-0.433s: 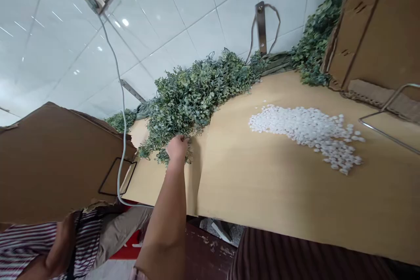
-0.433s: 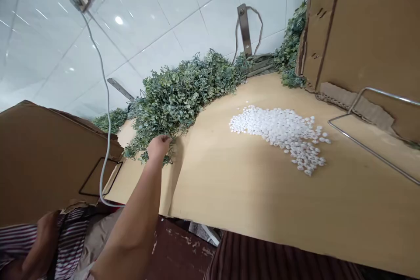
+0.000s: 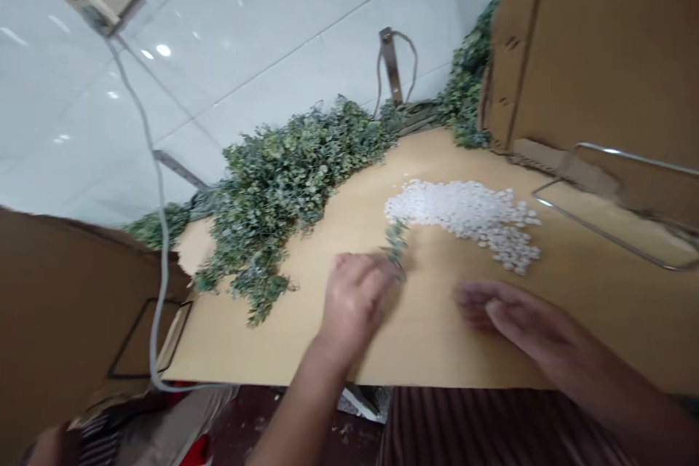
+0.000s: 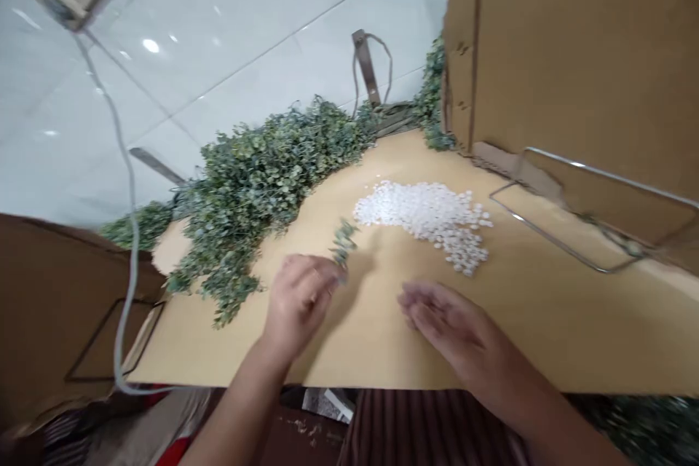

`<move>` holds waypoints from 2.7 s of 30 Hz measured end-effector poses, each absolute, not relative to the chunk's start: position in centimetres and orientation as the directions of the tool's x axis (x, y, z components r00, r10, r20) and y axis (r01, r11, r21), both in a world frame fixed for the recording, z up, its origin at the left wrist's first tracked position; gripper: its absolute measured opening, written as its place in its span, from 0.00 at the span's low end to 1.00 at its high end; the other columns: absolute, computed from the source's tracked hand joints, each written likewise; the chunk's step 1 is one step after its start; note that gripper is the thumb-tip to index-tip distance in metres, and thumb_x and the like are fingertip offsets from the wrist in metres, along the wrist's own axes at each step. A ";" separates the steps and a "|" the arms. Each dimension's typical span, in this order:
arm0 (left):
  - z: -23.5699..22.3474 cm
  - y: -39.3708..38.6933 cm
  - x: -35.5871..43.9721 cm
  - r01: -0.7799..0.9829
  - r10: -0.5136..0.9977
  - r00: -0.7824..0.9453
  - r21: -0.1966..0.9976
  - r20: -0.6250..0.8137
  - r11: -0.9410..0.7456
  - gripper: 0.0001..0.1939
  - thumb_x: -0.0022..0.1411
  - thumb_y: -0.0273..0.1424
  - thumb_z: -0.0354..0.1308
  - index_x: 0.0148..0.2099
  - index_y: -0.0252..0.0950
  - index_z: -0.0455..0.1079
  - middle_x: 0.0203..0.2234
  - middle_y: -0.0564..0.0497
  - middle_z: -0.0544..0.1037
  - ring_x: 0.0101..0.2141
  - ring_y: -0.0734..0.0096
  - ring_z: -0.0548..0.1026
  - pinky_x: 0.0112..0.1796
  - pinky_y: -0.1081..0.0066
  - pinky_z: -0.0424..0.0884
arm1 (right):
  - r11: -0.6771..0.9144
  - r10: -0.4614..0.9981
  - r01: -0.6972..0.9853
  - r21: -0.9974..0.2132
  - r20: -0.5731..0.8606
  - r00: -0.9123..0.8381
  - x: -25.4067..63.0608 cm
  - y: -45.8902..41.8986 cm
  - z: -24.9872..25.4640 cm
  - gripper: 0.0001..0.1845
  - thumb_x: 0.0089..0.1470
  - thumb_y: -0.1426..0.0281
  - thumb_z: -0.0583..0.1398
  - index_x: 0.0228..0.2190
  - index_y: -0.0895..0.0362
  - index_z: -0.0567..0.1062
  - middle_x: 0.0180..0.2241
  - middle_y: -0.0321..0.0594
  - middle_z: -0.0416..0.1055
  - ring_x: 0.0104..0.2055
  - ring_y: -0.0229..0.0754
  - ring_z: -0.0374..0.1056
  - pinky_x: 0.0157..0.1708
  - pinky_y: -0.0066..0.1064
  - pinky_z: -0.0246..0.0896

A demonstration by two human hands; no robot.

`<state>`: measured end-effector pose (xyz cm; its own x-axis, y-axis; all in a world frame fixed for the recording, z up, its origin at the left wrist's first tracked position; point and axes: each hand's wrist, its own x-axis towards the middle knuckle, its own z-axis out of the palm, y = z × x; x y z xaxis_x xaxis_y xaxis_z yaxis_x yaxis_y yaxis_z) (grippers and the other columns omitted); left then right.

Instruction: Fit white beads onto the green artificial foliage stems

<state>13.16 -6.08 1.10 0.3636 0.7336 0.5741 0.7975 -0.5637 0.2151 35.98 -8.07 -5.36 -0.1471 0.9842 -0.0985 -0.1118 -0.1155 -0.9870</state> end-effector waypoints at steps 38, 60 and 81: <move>-1.2 -5.3 21.3 0.294 0.951 0.271 0.929 0.147 -0.227 0.10 0.59 0.36 0.56 0.29 0.36 0.68 0.27 0.49 0.70 0.30 0.70 0.68 0.32 0.70 0.66 | -0.093 0.996 -0.222 -0.971 -0.088 -0.032 35.6 -6.8 -3.5 0.08 0.43 0.64 0.61 0.22 0.56 0.72 0.23 0.34 0.66 0.29 0.37 0.63 0.31 0.29 0.60; -3.5 5.1 17.2 0.923 0.978 -0.047 0.384 0.202 -0.035 0.09 0.55 0.23 0.54 0.30 0.38 0.75 0.33 0.47 0.78 0.34 0.63 0.74 0.39 0.66 0.66 | -0.133 0.991 -0.207 -0.969 -0.130 -0.029 35.3 -7.3 -5.1 0.22 0.47 0.49 0.60 0.27 0.55 0.69 0.21 0.32 0.63 0.23 0.34 0.58 0.23 0.27 0.58; -3.4 -5.4 20.0 -0.276 0.960 0.160 0.924 -0.229 0.266 0.10 0.39 0.31 0.72 0.28 0.36 0.79 0.20 0.54 0.79 0.22 0.81 0.73 0.29 0.79 0.70 | 0.101 0.994 0.139 -0.985 0.094 -0.055 34.9 -7.4 -4.2 0.08 0.49 0.68 0.60 0.23 0.59 0.73 0.21 0.37 0.71 0.24 0.36 0.66 0.23 0.26 0.60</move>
